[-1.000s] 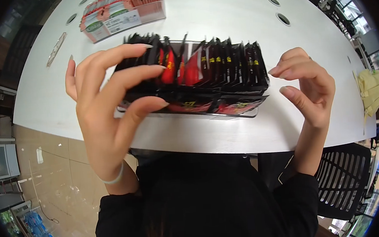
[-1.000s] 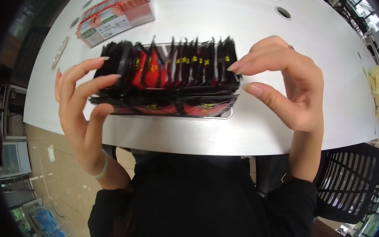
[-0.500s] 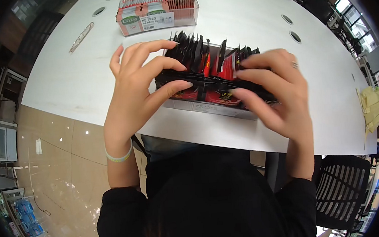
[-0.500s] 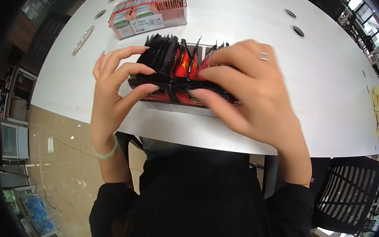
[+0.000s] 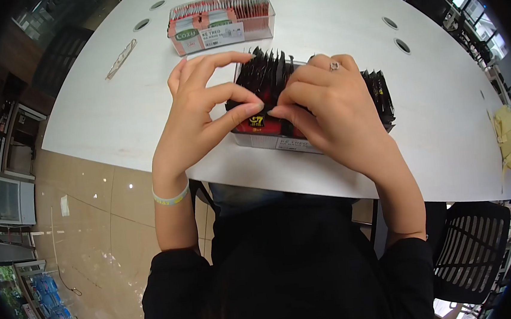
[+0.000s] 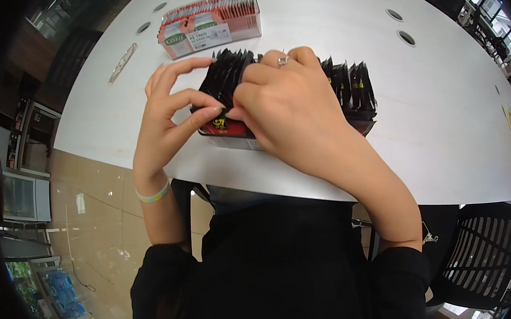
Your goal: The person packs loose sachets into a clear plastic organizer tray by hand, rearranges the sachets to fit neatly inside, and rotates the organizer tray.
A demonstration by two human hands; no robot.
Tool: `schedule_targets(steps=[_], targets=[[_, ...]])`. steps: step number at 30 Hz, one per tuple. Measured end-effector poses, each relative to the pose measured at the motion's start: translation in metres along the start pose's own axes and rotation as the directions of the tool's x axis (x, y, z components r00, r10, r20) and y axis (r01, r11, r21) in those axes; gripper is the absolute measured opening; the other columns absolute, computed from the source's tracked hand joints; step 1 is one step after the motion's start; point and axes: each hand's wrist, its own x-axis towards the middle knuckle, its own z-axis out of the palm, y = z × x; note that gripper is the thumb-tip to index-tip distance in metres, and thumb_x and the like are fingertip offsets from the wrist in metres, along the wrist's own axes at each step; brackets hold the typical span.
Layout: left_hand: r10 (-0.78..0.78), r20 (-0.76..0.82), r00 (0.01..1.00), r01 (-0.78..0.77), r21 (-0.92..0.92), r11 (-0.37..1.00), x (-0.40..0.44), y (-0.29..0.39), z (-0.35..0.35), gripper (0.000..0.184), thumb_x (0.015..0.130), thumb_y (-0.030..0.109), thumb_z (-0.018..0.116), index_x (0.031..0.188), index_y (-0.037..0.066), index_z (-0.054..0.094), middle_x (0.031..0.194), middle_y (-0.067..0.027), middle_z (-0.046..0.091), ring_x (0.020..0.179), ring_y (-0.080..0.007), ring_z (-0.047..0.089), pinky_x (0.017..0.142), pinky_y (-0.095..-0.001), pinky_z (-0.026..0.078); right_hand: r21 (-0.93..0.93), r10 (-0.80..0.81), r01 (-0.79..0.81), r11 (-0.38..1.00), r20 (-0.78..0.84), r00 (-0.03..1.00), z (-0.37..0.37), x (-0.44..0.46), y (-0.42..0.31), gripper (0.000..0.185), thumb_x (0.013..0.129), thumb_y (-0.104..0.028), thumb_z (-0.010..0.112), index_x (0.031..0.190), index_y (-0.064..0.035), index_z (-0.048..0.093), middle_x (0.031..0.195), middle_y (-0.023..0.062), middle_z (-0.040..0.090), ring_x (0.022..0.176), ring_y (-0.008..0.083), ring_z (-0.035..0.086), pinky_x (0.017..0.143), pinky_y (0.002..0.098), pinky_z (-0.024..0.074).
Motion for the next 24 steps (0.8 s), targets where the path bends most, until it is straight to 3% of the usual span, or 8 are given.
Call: schedule_targets(steps=[4,8,11,14,17,19,21,24], targets=[[-0.051,-0.008,0.999,0.050,-0.085,0.995,-0.004,-0.009,0.000,0.012,0.079,0.024,0.071,0.084,0.015,0.074,0.120,-0.0028,0.059,0.112,-0.0223,0.049,0.108,-0.0452,0.019,-0.003,0.029,-0.029,1.000,0.020,0.999,-0.008,-0.006,0.002,0.013,0.073,-0.012,0.074,0.076,-0.0059,0.064,0.074,0.0021,0.060,0.076,0.0205,0.054,0.077,0.0332,0.0369],[-0.149,-0.103,0.984,0.105,-0.346,0.933,-0.004,-0.022,-0.003,0.012,0.082,0.016,0.068,0.086,0.005,0.072,0.115,-0.0099,0.060,0.107,-0.0227,0.056,0.092,-0.0343,0.042,0.355,0.116,-0.109,0.928,0.003,0.993,-0.016,-0.011,0.012,0.018,0.077,-0.009,0.071,0.093,-0.0036,0.068,0.085,0.0074,0.067,0.079,0.0225,0.061,0.077,0.0315,0.0437],[-0.225,-0.175,0.958,0.149,-0.365,0.919,-0.001,-0.015,0.003,0.011,0.083,0.012,0.068,0.085,0.002,0.071,0.103,-0.0100,0.065,0.097,-0.0208,0.060,0.085,-0.0290,0.046,0.340,0.089,-0.078,0.937,-0.017,0.996,-0.023,-0.010,0.027,0.014,0.079,-0.005,0.068,0.092,0.0016,0.067,0.087,0.0117,0.067,0.080,0.0241,0.063,0.073,0.0310,0.0484],[-0.338,-0.189,0.922,0.301,-0.202,0.932,0.005,-0.005,0.004,0.025,0.081,0.021,0.072,0.089,-0.002,0.070,0.085,-0.0124,0.068,0.083,-0.0200,0.063,0.076,-0.0290,0.047,0.189,0.063,-0.063,0.980,0.008,0.998,-0.033,-0.008,0.042,0.014,0.083,-0.008,0.067,0.094,0.0009,0.067,0.092,0.0110,0.067,0.086,0.0237,0.064,0.074,0.0310,0.0497],[-0.482,-0.050,0.875,0.471,-0.143,0.870,0.003,0.002,0.006,0.046,0.086,0.033,0.066,0.108,-0.008,0.065,0.095,-0.0210,0.068,0.088,-0.0244,0.066,0.074,-0.0304,0.048,0.008,0.088,-0.089,0.996,0.014,0.996,-0.041,-0.014,0.058,0.017,0.086,-0.013,0.065,0.098,-0.0008,0.068,0.099,0.0116,0.067,0.090,0.0243,0.064,0.076,0.0311,0.0506],[-0.448,0.027,0.894,0.435,-0.301,0.849,0.001,0.009,0.012,0.051,0.091,0.035,0.061,0.114,-0.010,0.060,0.098,-0.0225,0.068,0.092,-0.0261,0.066,0.078,-0.0311,0.048,0.057,0.159,-0.162,0.985,0.050,0.986,-0.046,-0.026,0.082,0.029,0.092,-0.023,0.058,0.112,-0.0027,0.065,0.107,0.0111,0.067,0.095,0.0241,0.064,0.079,0.0314,0.0505],[-0.416,0.066,0.907,0.419,-0.230,0.878,0.003,0.005,0.008,0.060,0.097,0.042,0.049,0.124,-0.011,0.053,0.099,-0.0243,0.067,0.095,-0.0265,0.066,0.085,-0.0312,0.046,0.194,0.337,-0.369,0.909,0.181,0.924,-0.053,-0.037,0.097,0.040,0.098,-0.031,0.048,0.125,-0.0044,0.060,0.107,0.0112,0.067,0.099,0.0209,0.061,0.087,0.0313,0.0467],[-0.371,0.225,0.901,0.434,-0.496,0.753,0.009,-0.009,0.009,0.076,0.099,0.055,0.031,0.140,-0.009,0.032,0.119,-0.0243,0.060,0.112,-0.0237,0.056,0.100,-0.0299,0.037,0.295,0.470,-0.541,0.788,0.281,0.837,-0.054,-0.069,0.102,0.042,0.100,-0.033,0.042,0.127,-0.0046,0.058,0.105,0.0120,0.066,0.098,0.0195,0.060,0.091,0.0311,0.0442]])
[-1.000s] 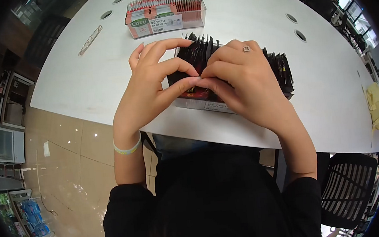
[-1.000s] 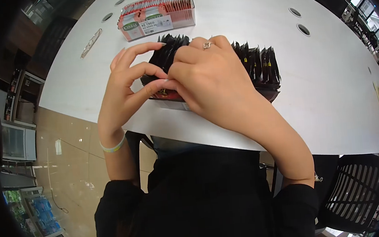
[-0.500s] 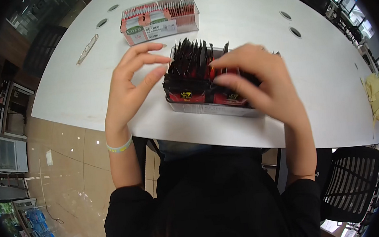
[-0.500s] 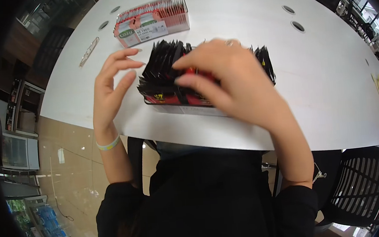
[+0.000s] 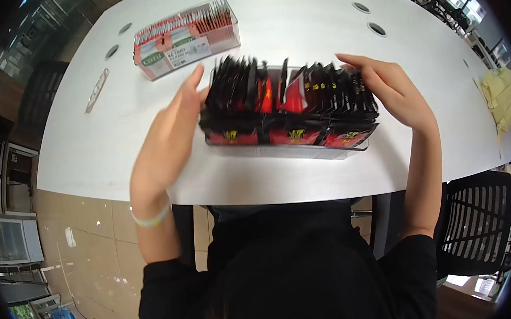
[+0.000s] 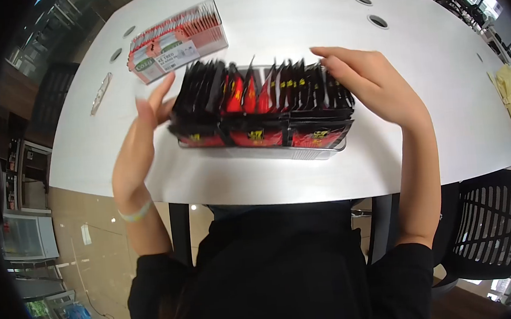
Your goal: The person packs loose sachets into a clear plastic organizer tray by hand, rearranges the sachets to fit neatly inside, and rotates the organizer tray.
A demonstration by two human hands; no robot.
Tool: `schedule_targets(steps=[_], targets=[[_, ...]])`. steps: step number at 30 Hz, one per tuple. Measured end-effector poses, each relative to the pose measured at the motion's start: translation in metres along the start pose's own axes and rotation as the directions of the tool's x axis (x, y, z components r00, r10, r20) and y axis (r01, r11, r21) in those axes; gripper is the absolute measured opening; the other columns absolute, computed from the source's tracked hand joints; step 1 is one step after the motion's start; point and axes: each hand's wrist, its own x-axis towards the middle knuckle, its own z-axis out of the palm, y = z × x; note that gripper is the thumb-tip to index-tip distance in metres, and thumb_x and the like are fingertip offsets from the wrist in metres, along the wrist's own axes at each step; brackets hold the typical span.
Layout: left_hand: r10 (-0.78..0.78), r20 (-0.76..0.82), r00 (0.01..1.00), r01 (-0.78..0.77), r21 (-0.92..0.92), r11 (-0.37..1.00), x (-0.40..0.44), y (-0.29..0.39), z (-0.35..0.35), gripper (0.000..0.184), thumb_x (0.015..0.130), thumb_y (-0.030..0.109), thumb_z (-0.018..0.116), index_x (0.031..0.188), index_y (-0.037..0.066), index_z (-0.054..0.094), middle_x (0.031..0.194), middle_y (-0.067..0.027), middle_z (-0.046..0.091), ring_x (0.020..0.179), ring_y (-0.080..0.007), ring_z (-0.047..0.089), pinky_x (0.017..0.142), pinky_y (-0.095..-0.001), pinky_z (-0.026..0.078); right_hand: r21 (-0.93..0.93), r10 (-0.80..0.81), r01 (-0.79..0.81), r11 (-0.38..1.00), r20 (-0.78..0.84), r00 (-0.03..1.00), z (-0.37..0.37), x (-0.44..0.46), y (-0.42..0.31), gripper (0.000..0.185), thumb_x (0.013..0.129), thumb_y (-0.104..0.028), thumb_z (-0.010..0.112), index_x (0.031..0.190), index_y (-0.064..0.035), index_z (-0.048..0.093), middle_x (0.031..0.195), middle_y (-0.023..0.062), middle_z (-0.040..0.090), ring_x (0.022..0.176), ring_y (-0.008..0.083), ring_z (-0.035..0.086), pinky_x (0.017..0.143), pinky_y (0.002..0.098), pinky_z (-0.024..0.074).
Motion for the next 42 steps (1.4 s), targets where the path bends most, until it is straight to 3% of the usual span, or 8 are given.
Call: schedule_targets(steps=[4,7,10,12,17,23,28,42], targets=[[-0.111,0.198,0.974,0.124,-0.055,0.991,0.051,-0.002,0.000,0.081,0.097,0.062,0.016,0.144,-0.002,0.032,0.116,-0.0115,0.060,0.114,-0.0197,0.050,0.107,-0.0336,0.026,0.159,0.023,0.029,0.987,-0.317,0.948,0.021,-0.038,-0.002,0.045,0.101,-0.030,0.039,0.129,0.0016,0.053,0.082,0.0129,0.066,0.071,0.0116,0.055,0.070,0.0271,0.0457],[-0.089,0.245,0.965,0.108,-0.063,0.992,0.100,-0.023,0.005,0.083,0.096,0.065,0.020,0.141,-0.002,0.038,0.109,-0.0053,0.059,0.110,-0.0168,0.050,0.105,-0.0319,0.028,0.171,0.144,-0.109,0.979,-0.213,0.966,0.019,-0.077,-0.027,0.051,0.097,-0.035,0.045,0.134,0.0007,0.049,0.074,0.0069,0.063,0.061,0.0089,0.041,0.061,0.0242,0.0391],[-0.060,0.407,0.912,0.099,-0.076,0.992,0.130,-0.020,0.017,0.075,0.098,0.060,0.026,0.134,-0.001,0.047,0.112,-0.0043,0.062,0.108,-0.0124,0.055,0.101,-0.0285,0.036,0.342,0.085,-0.072,0.937,-0.021,0.996,0.019,-0.095,-0.055,0.061,0.083,-0.026,0.069,0.134,0.0001,0.048,0.114,0.0199,0.065,0.101,0.0252,0.066,0.090,0.0344,0.0496],[0.015,0.413,0.911,0.050,-0.146,0.988,0.139,-0.021,0.026,0.072,0.098,0.058,0.028,0.134,0.000,0.048,0.114,-0.0060,0.063,0.108,-0.0136,0.057,0.101,-0.0289,0.038,0.383,0.001,0.007,0.924,-0.020,1.000,0.027,-0.092,-0.057,0.066,0.075,-0.023,0.078,0.131,0.0000,0.051,0.110,0.0189,0.066,0.098,0.0261,0.067,0.087,0.0345,0.0510],[0.204,0.228,0.952,-0.189,-0.088,0.978,0.123,-0.015,0.017,0.053,0.100,0.044,0.037,0.123,0.001,0.058,0.118,-0.0098,0.064,0.112,-0.0158,0.059,0.100,-0.0301,0.043,0.148,-0.126,0.149,0.978,-0.154,0.980,0.020,-0.045,-0.040,0.032,0.077,-0.010,0.073,0.106,0.0027,0.066,0.100,0.0133,0.069,0.095,0.0216,0.064,0.085,0.0318,0.0482],[0.553,0.149,0.820,-0.571,0.291,0.768,0.098,-0.001,0.036,0.045,0.091,0.036,0.058,0.111,-0.004,0.063,0.105,-0.0155,0.066,0.101,-0.0274,0.062,0.090,-0.0350,0.046,0.061,-0.319,0.341,0.938,-0.229,0.920,0.034,0.013,-0.019,0.051,0.073,-0.025,0.078,0.117,-0.0052,0.063,0.125,0.0119,0.058,0.117,0.0246,0.054,0.100,0.0368,0.0394],[0.500,0.176,0.848,-0.528,0.197,0.826,0.095,-0.009,0.042,0.053,0.095,0.043,0.048,0.118,-0.004,0.055,0.117,-0.0166,0.058,0.112,-0.0298,0.052,0.097,-0.0349,0.039,-0.039,-0.553,0.560,0.828,-0.227,0.802,0.043,-0.015,-0.022,0.066,0.064,-0.050,0.080,0.111,-0.0067,0.065,0.128,0.0246,0.052,0.121,0.0405,0.047,0.102,0.0522,0.0352],[0.568,0.153,0.808,-0.589,0.210,0.781,0.098,-0.019,0.046,0.048,0.097,0.044,0.043,0.112,0.001,0.060,0.106,-0.0123,0.060,0.103,-0.0281,0.051,0.092,-0.0358,0.039,-0.368,-0.415,0.420,0.829,0.098,0.905,0.032,-0.013,-0.070,0.037,0.073,-0.033,0.069,0.100,-0.0073,0.070,0.099,0.0073,0.066,0.101,0.0259,0.062,0.101,0.0492,0.0350]])
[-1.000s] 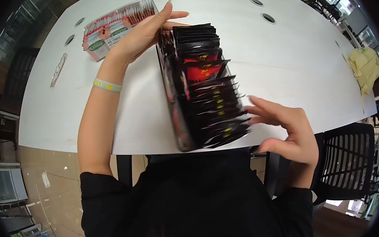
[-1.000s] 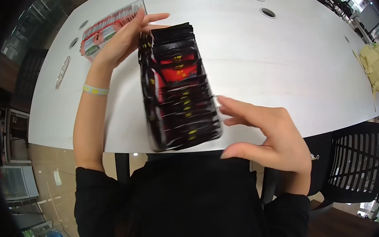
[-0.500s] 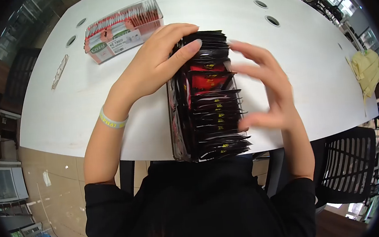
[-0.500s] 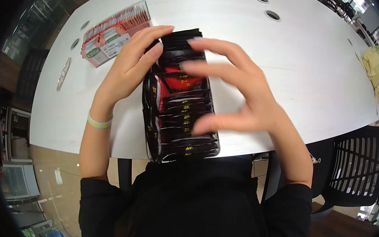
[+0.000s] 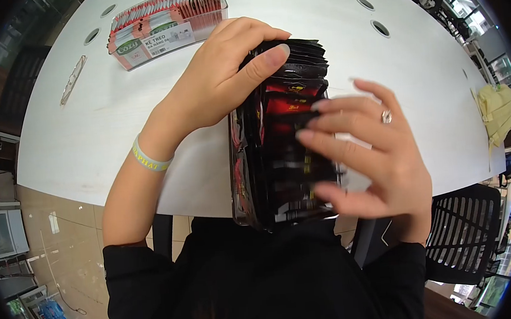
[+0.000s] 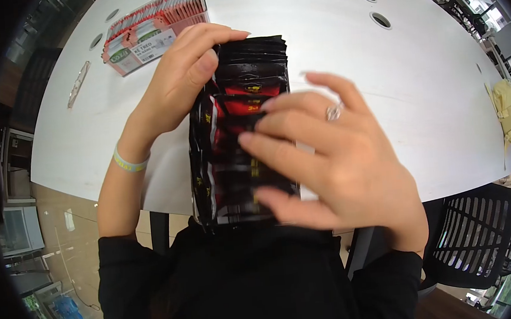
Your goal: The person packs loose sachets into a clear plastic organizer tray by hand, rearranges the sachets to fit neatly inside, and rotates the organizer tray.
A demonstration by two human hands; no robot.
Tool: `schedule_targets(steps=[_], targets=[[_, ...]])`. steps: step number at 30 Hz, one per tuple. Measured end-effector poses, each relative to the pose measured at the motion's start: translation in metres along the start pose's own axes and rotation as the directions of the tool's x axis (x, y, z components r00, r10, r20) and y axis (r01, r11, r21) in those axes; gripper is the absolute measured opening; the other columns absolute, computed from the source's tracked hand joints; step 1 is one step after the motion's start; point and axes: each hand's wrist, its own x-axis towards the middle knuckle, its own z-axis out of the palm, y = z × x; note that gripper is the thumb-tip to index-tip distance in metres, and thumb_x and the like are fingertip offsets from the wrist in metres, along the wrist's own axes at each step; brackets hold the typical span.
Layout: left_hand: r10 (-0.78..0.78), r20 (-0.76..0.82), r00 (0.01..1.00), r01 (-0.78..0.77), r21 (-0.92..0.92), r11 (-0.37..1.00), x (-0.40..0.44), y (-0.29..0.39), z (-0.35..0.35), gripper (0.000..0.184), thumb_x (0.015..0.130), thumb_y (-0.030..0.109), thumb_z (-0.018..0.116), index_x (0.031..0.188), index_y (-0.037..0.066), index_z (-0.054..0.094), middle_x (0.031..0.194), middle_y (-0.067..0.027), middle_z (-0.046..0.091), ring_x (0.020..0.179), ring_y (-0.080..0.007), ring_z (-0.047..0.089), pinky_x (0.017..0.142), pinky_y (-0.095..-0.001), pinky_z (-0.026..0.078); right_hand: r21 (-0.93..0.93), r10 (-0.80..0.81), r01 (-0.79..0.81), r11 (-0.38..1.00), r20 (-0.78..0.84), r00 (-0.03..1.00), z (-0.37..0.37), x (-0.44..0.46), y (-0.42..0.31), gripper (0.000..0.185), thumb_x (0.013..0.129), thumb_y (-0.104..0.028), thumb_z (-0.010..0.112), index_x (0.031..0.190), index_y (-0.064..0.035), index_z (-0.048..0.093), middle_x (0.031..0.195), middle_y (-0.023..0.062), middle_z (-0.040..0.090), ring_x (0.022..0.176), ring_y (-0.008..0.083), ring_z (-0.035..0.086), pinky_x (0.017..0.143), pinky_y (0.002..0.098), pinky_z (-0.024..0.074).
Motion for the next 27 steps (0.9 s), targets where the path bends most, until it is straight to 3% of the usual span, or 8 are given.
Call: schedule_targets(steps=[5,9,12,17,22,24,25,27], targets=[[0.028,-0.019,0.999,-0.028,0.008,1.000,0.000,-0.003,0.001,0.048,0.098,0.044,0.041,0.112,0.002,0.060,0.108,-0.0117,0.059,0.104,-0.0286,0.051,0.093,-0.0357,0.039,-0.055,0.025,-0.031,0.998,-0.105,0.994,0.009,0.003,0.009,0.035,0.072,-0.023,0.072,0.102,-0.0047,0.069,0.108,0.0098,0.065,0.103,0.0289,0.062,0.100,0.0488,0.0365],[0.018,-0.070,0.997,-0.024,-0.082,0.996,-0.001,-0.005,0.006,0.051,0.099,0.045,0.038,0.117,0.002,0.058,0.111,-0.0141,0.059,0.109,-0.0291,0.051,0.096,-0.0358,0.038,-0.014,-0.051,0.049,0.999,-0.136,0.989,-0.002,-0.010,0.001,0.066,0.076,-0.064,0.061,0.108,-0.0060,0.068,0.117,0.0192,0.062,0.108,0.0345,0.061,0.101,0.0501,0.0354],[-0.036,-0.146,0.989,0.003,-0.222,0.975,-0.003,-0.010,0.010,0.055,0.100,0.045,0.034,0.122,0.000,0.055,0.115,-0.0159,0.058,0.113,-0.0276,0.051,0.100,-0.0358,0.036,0.121,-0.084,0.085,0.989,-0.008,0.996,-0.003,-0.017,-0.012,0.069,0.072,-0.063,0.066,0.114,-0.0082,0.066,0.123,0.0202,0.059,0.114,0.0363,0.058,0.103,0.0506,0.0333],[-0.272,-0.055,0.961,0.211,-0.490,0.846,-0.002,-0.014,0.014,0.083,0.096,0.063,0.009,0.137,-0.002,0.038,0.133,-0.0145,0.048,0.126,-0.0222,0.042,0.109,-0.0346,0.028,-0.071,0.118,-0.117,0.991,0.001,0.993,0.008,-0.014,-0.002,0.077,0.067,-0.049,0.075,0.129,-0.0065,0.056,0.138,0.0189,0.048,0.130,0.0368,0.042,0.105,0.0499,0.0312],[-0.393,-0.039,0.919,0.267,-0.672,0.691,-0.006,-0.022,0.024,0.076,0.098,0.059,0.012,0.134,-0.001,0.041,0.129,-0.0138,0.051,0.121,-0.0201,0.046,0.107,-0.0333,0.033,0.124,0.069,-0.067,0.990,-0.014,0.997,0.020,-0.017,0.013,0.089,0.060,-0.050,0.080,0.132,-0.0041,0.052,0.143,0.0203,0.041,0.134,0.0388,0.036,0.108,0.0479,0.0294],[-0.447,-0.032,0.894,0.274,-0.750,0.602,-0.008,-0.028,0.031,0.070,0.099,0.056,0.016,0.132,0.000,0.043,0.125,-0.0128,0.053,0.114,-0.0177,0.051,0.103,-0.0311,0.038,0.483,0.091,-0.034,0.875,-0.096,0.991,0.022,-0.018,0.020,0.104,0.053,-0.055,0.084,0.137,-0.0043,0.047,0.147,0.0215,0.034,0.138,0.0380,0.031,0.109,0.0480,0.0274],[-0.460,-0.060,0.886,0.260,-0.757,0.600,-0.008,-0.027,0.033,0.069,0.100,0.055,0.017,0.131,-0.001,0.044,0.124,-0.0122,0.054,0.113,-0.0175,0.052,0.102,-0.0308,0.039,0.548,0.071,0.011,0.836,-0.128,0.989,0.025,-0.019,0.032,0.105,0.061,-0.061,0.079,0.143,-0.0081,0.040,0.151,0.0177,0.027,0.139,0.0359,0.028,0.108,0.0490,0.0295],[-0.509,-0.102,0.854,0.236,-0.798,0.554,-0.009,-0.027,0.038,0.066,0.101,0.053,0.020,0.129,-0.001,0.046,0.121,-0.0105,0.056,0.110,-0.0161,0.053,0.100,-0.0299,0.041,0.757,0.360,-0.101,0.646,-0.185,0.915,0.045,-0.023,0.049,0.117,0.062,-0.076,0.067,0.148,-0.0084,0.026,0.153,0.0183,0.022,0.141,0.0343,0.023,0.110,0.0500,0.0259]])
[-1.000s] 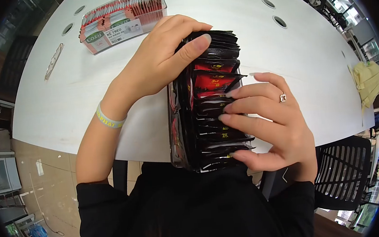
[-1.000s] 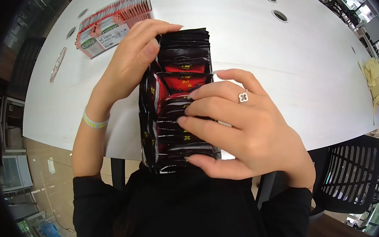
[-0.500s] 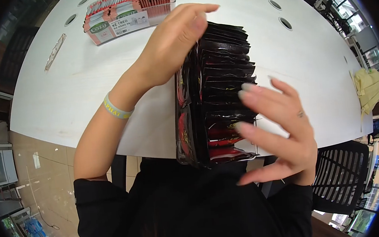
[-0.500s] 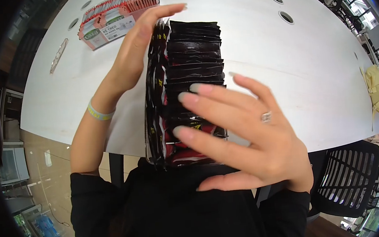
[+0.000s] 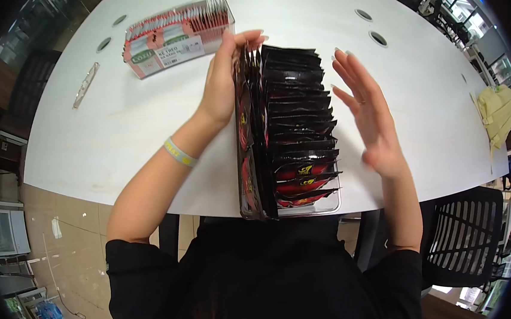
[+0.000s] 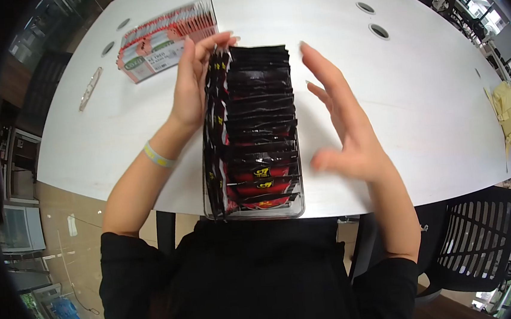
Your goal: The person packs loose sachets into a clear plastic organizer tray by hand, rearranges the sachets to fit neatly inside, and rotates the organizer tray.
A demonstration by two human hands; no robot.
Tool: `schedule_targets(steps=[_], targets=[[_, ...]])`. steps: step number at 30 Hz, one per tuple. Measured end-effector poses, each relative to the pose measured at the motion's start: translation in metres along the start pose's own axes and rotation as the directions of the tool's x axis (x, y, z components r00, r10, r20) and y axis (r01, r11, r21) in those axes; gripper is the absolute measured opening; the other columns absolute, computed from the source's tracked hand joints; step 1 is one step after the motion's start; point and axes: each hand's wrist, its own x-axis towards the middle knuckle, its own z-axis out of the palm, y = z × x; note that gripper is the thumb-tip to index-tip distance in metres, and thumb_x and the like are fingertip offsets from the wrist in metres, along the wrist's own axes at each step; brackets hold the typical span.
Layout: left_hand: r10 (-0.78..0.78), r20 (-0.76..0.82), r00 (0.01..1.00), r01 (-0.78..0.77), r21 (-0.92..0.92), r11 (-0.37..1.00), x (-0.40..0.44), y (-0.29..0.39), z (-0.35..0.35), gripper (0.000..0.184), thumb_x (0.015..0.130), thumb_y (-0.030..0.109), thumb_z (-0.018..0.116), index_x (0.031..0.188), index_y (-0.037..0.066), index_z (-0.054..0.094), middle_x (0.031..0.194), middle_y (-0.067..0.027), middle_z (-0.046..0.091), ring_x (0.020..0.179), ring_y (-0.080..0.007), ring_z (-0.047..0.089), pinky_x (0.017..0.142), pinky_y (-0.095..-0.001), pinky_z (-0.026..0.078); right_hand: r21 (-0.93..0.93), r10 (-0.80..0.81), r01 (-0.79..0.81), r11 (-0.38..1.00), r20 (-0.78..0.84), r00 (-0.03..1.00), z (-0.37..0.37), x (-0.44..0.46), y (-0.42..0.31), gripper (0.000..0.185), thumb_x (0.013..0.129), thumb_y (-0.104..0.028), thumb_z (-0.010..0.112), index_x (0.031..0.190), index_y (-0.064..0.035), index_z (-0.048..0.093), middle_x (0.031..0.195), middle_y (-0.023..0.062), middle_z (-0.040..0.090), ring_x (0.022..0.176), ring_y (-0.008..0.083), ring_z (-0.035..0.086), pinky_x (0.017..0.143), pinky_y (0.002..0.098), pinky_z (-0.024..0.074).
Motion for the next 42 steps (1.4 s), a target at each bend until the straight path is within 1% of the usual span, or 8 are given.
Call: schedule_targets(steps=[9,14,17,24,29,31,35,42], targets=[[-0.275,-0.293,0.916,0.241,-0.147,0.959,-0.065,0.024,0.028,0.069,0.100,0.050,0.015,0.149,0.001,0.013,0.153,-0.0130,0.023,0.141,-0.0215,0.025,0.115,-0.0343,0.023,0.428,0.155,-0.095,0.899,-0.108,0.982,0.056,-0.021,0.018,0.094,0.090,-0.070,0.027,0.150,-0.0063,-0.009,0.157,0.0172,0.000,0.145,0.0271,0.004,0.116,0.0406,0.0080],[-0.206,0.067,0.976,0.214,-0.458,0.863,-0.075,0.037,0.037,0.053,0.102,0.036,0.015,0.143,0.005,0.030,0.133,-0.0106,0.050,0.120,-0.0198,0.051,0.104,-0.0356,0.042,0.768,0.255,-0.160,0.620,-0.004,0.967,0.077,0.000,0.019,0.066,0.099,-0.052,0.024,0.152,-0.0173,0.005,0.151,0.0092,0.028,0.134,0.0250,0.037,0.109,0.0428,0.0359],[-0.265,-0.105,0.959,0.221,-0.316,0.923,-0.072,0.028,0.033,0.053,0.103,0.039,0.017,0.137,0.004,0.038,0.126,-0.0075,0.056,0.113,-0.0162,0.055,0.102,-0.0333,0.043,0.879,0.246,-0.222,0.422,0.125,0.961,0.068,0.023,0.029,0.062,0.100,-0.048,0.026,0.151,-0.0155,0.014,0.149,0.0096,0.032,0.133,0.0254,0.040,0.109,0.0420,0.0360],[-0.124,-0.164,0.979,0.177,0.367,0.913,-0.126,0.035,0.022,0.074,0.102,0.038,0.027,0.143,-0.006,-0.016,0.152,-0.0213,-0.015,0.141,-0.0302,-0.014,0.115,-0.0386,-0.003,0.799,0.306,-0.543,0.258,0.466,0.830,0.041,0.074,0.051,0.061,0.100,-0.048,0.035,0.142,-0.0048,0.038,0.135,0.0082,0.052,0.124,0.0188,0.051,0.105,0.0353,0.0408],[0.138,-0.259,0.956,0.084,0.691,0.718,-0.125,0.051,-0.046,0.089,0.098,0.041,0.044,0.144,-0.006,-0.017,0.153,-0.0219,-0.019,0.143,-0.0297,-0.016,0.115,-0.0417,-0.006,0.596,0.443,-0.390,0.702,0.063,0.894,0.041,0.106,0.088,0.069,0.096,-0.059,0.034,0.126,0.0004,0.053,0.122,0.0140,0.061,0.109,0.0213,0.060,0.094,0.0328,0.0464],[0.159,-0.549,0.821,0.057,0.356,0.933,-0.098,0.058,-0.099,0.073,0.101,0.035,0.035,0.149,0.003,-0.010,0.157,-0.0122,-0.012,0.145,-0.0219,-0.008,0.116,-0.0349,-0.003,0.571,0.507,-0.325,0.754,-0.191,0.840,0.026,0.084,0.075,0.067,0.098,-0.057,0.032,0.129,-0.0010,0.051,0.122,0.0138,0.060,0.111,0.0202,0.058,0.097,0.0326,0.0417],[0.298,-0.610,0.734,-0.009,0.430,0.903,-0.035,0.060,-0.136,0.082,0.098,0.054,0.031,0.148,-0.001,-0.005,0.157,-0.0168,-0.010,0.145,-0.0253,-0.012,0.115,-0.0392,-0.005,0.564,0.526,-0.200,0.801,-0.503,0.686,0.053,0.018,0.018,0.059,0.100,-0.047,0.030,0.144,-0.0073,0.032,0.144,0.0143,0.040,0.137,0.0198,0.031,0.112,0.0356,0.0197],[0.186,-0.533,0.826,0.124,0.494,0.861,-0.039,0.040,-0.087,0.091,0.095,0.059,0.035,0.148,-0.001,-0.008,0.154,-0.0207,-0.020,0.142,-0.0326,-0.023,0.114,-0.0425,-0.009,0.685,0.518,-0.162,0.710,-0.352,0.780,0.080,0.038,0.021,0.077,0.095,-0.061,0.032,0.151,-0.0118,0.011,0.154,0.0099,0.017,0.139,0.0259,0.024,0.113,0.0406,0.0250]])
